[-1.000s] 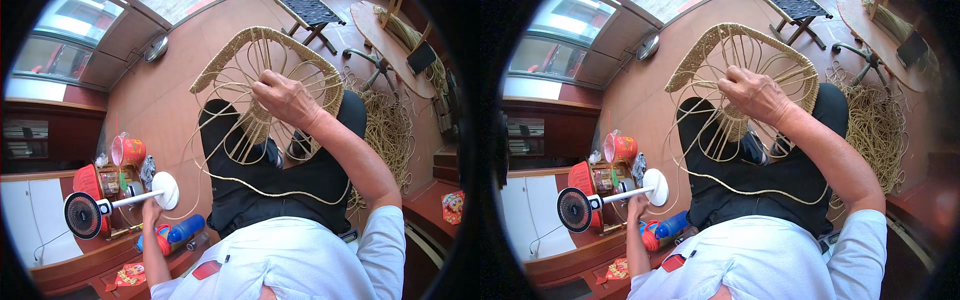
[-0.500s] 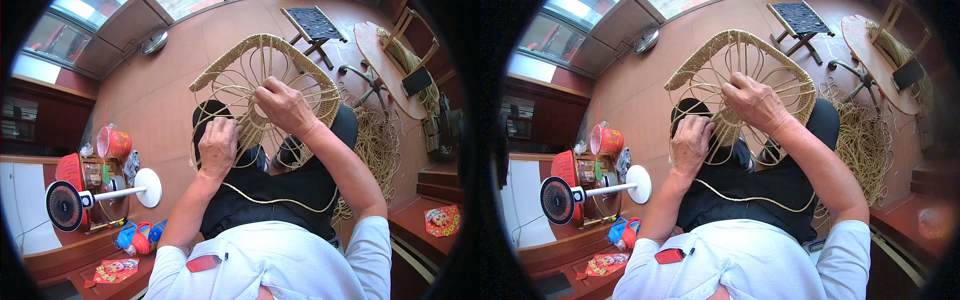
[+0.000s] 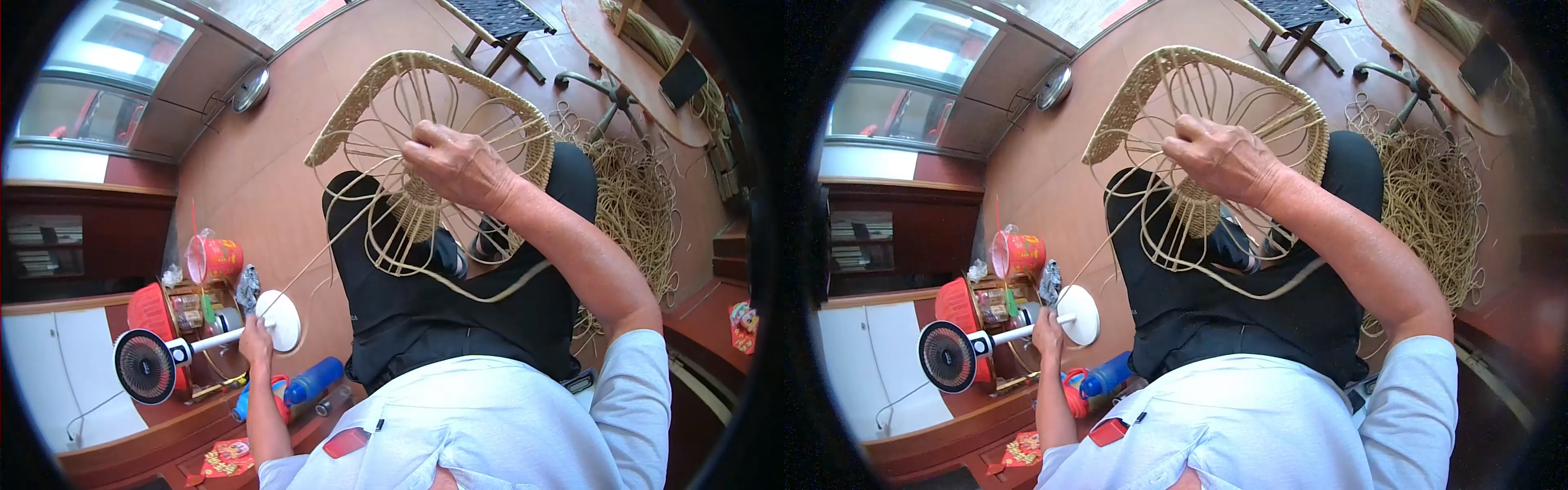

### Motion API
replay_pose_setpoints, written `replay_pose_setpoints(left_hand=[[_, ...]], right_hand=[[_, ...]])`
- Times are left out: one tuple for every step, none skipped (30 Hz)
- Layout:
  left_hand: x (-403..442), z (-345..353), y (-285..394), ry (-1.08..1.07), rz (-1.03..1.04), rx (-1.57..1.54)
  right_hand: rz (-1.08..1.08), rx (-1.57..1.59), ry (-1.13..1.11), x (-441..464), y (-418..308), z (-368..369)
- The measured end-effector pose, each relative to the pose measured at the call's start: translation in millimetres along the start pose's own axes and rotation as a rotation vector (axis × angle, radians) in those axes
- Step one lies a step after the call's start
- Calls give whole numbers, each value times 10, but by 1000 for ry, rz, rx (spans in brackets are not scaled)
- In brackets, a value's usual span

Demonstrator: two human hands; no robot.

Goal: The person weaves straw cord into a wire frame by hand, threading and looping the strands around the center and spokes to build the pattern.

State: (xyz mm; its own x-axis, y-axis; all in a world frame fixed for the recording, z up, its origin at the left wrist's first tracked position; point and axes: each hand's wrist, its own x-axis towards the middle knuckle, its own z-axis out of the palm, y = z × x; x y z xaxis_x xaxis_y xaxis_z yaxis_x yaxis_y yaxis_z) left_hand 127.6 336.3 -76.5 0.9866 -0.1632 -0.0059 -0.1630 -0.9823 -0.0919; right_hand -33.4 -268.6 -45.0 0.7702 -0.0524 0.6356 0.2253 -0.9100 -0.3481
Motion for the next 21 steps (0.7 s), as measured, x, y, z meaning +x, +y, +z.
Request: replay_pose_setpoints(left_hand=[[20, -40, -128, -2, -20, 134], [111, -102, -188, -3, -19, 135], [205, -173, -229, -22, 27, 167], [269, -224, -227, -42, 70, 197], [351, -221, -194, 8, 74, 212], [454, -231, -191, 11, 65, 207], [576, -255, -187, -140, 84, 308], [702, -248, -157, -295, 108, 407], [684, -302, 45, -127, 349, 354], [552, -418, 386, 41, 579, 292], [493, -518, 870, 113, 682, 48], [409, -642, 1428, 190, 773, -197], [210, -837, 1956, 74, 674, -394], [17, -988, 2413, -41, 572, -587], [-122, -1036, 2744, -6, 619, -644], [-205, -1033, 2980, 34, 668, -703], [-232, -965, 3132, 34, 665, -710], [-247, -877, 3247, 49, 654, -758], [-253, -812, 3300, 64, 642, -805], [-249, -775, 3312, 64, 640, -810], [-245, -750, 3320, 77, 624, -816]], right_hand=[[-29, -1, 12, -1, 17, -4], [-27, 0, 12, -5, 29, -3], [-25, 7, 14, 8, 38, 6], [-25, 15, 14, 13, 32, 17], [-36, 18, 9, 12, 26, 27], [-14, 30, 2, 19, 27, 33], [12, 39, -3, 31, 21, 30], [12, 36, -5, 34, 18, 24], [21, 28, -6, 27, 6, 6], [26, 23, -12, 19, -9, -6], [20, 22, -25, 18, -21, -13], [16, 17, -16, 22, -22, -20], [12, 13, -4, 28, -23, -18], [6, 16, -13, 27, -27, -9], [11, 7, -10, 21, -22, -6], [13, -5, -4, 24, -9, -9], [9, -8, -10, 22, -4, -9], [9, -5, -1, 24, -10, -10], [8, 0, 9, 28, -14, -12], [6, -3, 5, 30, -19, -14], [14, 2, 9, 31, -31, -18]])
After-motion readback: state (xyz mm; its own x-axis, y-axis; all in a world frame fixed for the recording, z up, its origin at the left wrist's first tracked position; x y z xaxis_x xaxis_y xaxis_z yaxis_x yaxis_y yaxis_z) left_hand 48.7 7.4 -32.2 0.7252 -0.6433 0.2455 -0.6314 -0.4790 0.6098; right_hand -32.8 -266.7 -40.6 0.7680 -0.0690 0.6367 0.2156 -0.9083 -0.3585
